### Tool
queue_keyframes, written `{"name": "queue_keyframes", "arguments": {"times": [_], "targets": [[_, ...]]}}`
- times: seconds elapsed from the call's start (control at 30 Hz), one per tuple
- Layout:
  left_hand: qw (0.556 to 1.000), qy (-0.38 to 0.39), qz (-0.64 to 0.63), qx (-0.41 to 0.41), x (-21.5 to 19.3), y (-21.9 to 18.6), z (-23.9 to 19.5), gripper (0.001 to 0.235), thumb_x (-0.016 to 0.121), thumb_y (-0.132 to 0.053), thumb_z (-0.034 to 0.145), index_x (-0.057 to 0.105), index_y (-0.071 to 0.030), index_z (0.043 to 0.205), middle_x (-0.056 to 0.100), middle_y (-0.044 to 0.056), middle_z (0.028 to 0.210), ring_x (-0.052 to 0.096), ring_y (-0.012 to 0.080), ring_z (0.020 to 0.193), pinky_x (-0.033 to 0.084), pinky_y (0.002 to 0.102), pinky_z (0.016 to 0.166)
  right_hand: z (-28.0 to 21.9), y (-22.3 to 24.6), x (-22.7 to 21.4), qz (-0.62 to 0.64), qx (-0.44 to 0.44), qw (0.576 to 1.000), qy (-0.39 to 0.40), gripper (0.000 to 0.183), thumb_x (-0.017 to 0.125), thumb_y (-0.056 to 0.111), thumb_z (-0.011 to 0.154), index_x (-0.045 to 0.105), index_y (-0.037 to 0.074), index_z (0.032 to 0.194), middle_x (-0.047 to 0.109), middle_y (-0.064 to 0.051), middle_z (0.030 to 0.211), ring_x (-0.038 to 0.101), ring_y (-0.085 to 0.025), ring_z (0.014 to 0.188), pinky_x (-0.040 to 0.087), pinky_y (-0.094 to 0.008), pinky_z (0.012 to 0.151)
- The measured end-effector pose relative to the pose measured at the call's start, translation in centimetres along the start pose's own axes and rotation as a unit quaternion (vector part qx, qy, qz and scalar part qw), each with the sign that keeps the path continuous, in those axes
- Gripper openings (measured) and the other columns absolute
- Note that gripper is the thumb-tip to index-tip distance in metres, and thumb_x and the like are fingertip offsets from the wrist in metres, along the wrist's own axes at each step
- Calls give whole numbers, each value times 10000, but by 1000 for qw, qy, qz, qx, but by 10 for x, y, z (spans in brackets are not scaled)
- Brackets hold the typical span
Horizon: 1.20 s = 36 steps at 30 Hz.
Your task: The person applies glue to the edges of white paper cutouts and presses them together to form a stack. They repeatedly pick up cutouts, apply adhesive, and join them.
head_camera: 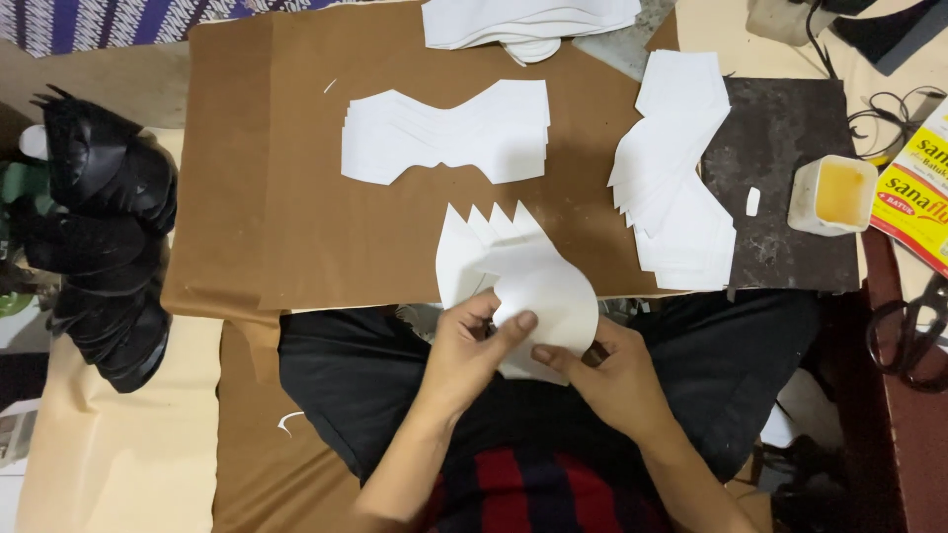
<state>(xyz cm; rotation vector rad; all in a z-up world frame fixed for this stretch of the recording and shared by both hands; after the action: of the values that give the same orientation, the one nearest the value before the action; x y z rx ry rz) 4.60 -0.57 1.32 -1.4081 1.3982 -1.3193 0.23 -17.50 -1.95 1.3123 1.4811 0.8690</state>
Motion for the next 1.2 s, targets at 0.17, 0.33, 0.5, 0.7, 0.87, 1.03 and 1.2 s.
{"name": "queue_keyframes", "arguments": {"times": [0.17,0.33,0.5,0.7,0.87,1.03,1.2], "targets": [[997,9,36,66,-10,23,1,147,824,-74,847,746,44,806,681,98,728,536,141,749,483,310,710,7,-29,-2,3,-30,999,34,580,917,69,684,697,-21,1212,752,-191,1148,620,-286,1122,491,-526,981],[992,30,75,92,-4,24,-1,125,865,-63,797,761,5,785,680,97,728,584,156,740,505,323,742,10,-20,-4,80,-25,996,-35,328,827,66,822,758,-28,1129,800,-144,1017,657,-204,952,579,-472,879],[994,-11,40,99,-18,69,-2,123,865,-84,817,763,-21,847,701,63,768,550,120,804,498,316,790,7,-17,-1,143,-62,988,-17,431,900,48,725,746,-25,1121,792,-156,1004,656,-206,984,569,-451,872],[976,39,165,139,-1,23,-12,158,792,-33,856,714,4,987,709,164,904,622,323,888,515,458,891,11,-30,1,205,-40,977,-39,337,822,-9,794,744,-60,1118,778,-152,978,649,-214,898,593,-460,829],[974,1,168,153,-3,31,-15,227,875,-88,776,702,-57,920,702,93,886,610,276,911,491,419,913,1,-22,2,165,-62,983,-58,228,836,5,804,779,-39,1020,791,-138,860,679,-182,820,621,-431,762],[955,-23,200,219,-5,20,-11,168,866,-104,793,708,-64,835,690,66,721,622,271,757,472,383,886,18,-47,-21,162,-88,976,-113,195,802,69,879,730,-37,1025,678,-48,842,610,-147,834,582,-348,750],[965,101,229,82,1,17,-13,325,862,-279,792,705,-87,1003,675,-8,982,541,189,1005,452,290,896,3,-32,-18,127,-87,985,-72,308,805,208,827,757,-3,1047,776,-72,994,672,-141,912,571,-304,831]]}}
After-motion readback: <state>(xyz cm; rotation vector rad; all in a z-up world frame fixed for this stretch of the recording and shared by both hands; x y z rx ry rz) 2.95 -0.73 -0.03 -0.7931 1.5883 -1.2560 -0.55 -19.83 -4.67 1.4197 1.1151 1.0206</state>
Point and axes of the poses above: each hand's wrist, its own z-axis towards the middle knuckle, its own x-axis out of the palm, y = z × x, the point moved 4 cm from there along z, towards the middle knuckle
